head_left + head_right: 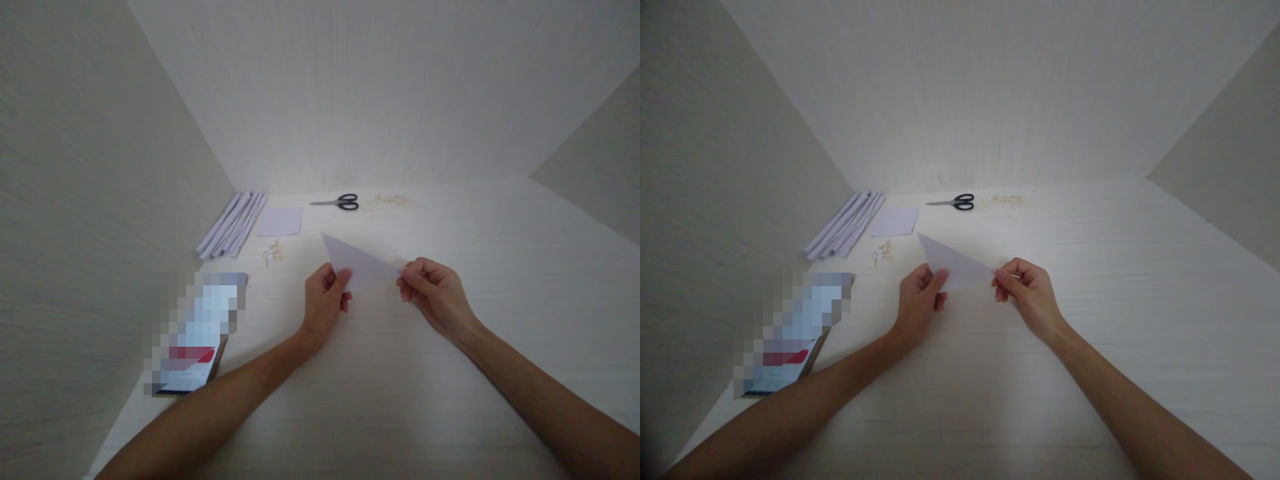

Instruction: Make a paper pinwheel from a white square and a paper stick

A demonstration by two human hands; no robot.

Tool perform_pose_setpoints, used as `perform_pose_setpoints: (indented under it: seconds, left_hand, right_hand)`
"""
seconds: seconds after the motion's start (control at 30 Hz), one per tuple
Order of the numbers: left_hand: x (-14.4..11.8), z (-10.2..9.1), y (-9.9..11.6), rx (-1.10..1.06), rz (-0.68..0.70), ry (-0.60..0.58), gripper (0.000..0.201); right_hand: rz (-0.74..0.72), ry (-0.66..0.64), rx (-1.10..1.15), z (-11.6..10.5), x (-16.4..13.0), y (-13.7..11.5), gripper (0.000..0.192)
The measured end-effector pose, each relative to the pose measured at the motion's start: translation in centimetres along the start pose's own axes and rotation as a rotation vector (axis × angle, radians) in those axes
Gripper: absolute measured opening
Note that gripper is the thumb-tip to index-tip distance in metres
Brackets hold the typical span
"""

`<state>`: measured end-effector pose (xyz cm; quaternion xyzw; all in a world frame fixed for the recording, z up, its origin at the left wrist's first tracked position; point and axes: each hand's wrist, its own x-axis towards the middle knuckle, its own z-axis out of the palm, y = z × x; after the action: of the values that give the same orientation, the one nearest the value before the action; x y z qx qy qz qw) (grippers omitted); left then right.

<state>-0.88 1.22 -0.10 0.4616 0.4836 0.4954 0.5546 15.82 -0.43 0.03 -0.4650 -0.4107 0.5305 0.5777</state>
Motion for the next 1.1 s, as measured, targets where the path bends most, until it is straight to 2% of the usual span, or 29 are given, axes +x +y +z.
perform_pose_setpoints:
  seconds: [0.17,0.33,0.4,0.5,0.53,0.67,0.77,0.93,1.1]
  left_hand:
    - [-0.1,0.0,-0.2,0.026,0.004,0.008,0.021]
    - [-0.1,0.1,0.1,-0.009,0.040,0.105,0.023]
    - [0.0,0.1,0.2,-0.032,0.044,0.106,0.021]
    - [0.1,0.1,0.2,-0.062,0.051,0.074,0.018]
    - [0.1,0.1,0.2,-0.072,0.052,0.065,0.017]
    - [0.2,0.1,0.1,-0.092,0.057,0.052,0.014]
    - [0.2,0.0,0.3,-0.092,0.047,0.074,0.011]
    - [0.2,0.0,0.6,-0.097,0.002,0.088,0.009]
    - [0.3,-0.1,0.3,-0.112,-0.018,0.083,0.011]
  right_hand:
    - [-0.049,-0.030,-0.054,-0.4,0.2,0.5,0.017]
    - [-0.130,0.158,-0.176,-0.6,2.2,-0.5,0.019]
    - [-0.143,0.118,-0.346,-0.6,4.3,-1.4,0.020]
    - [-0.285,0.007,-0.880,-0.1,8.9,-2.5,0.019]
    - [-0.307,-0.005,-0.961,0.1,10.6,-2.8,0.018]
    - [-0.376,-0.037,-1.183,1.9,16.9,-2.8,0.013]
    - [-0.385,-0.063,-1.317,3.4,20.0,-2.0,0.016]
    - [-0.350,-0.140,-1.470,5.2,22.6,-0.4,0.016]
    - [-0.306,-0.196,-1.520,5.6,24.2,0.5,0.016]
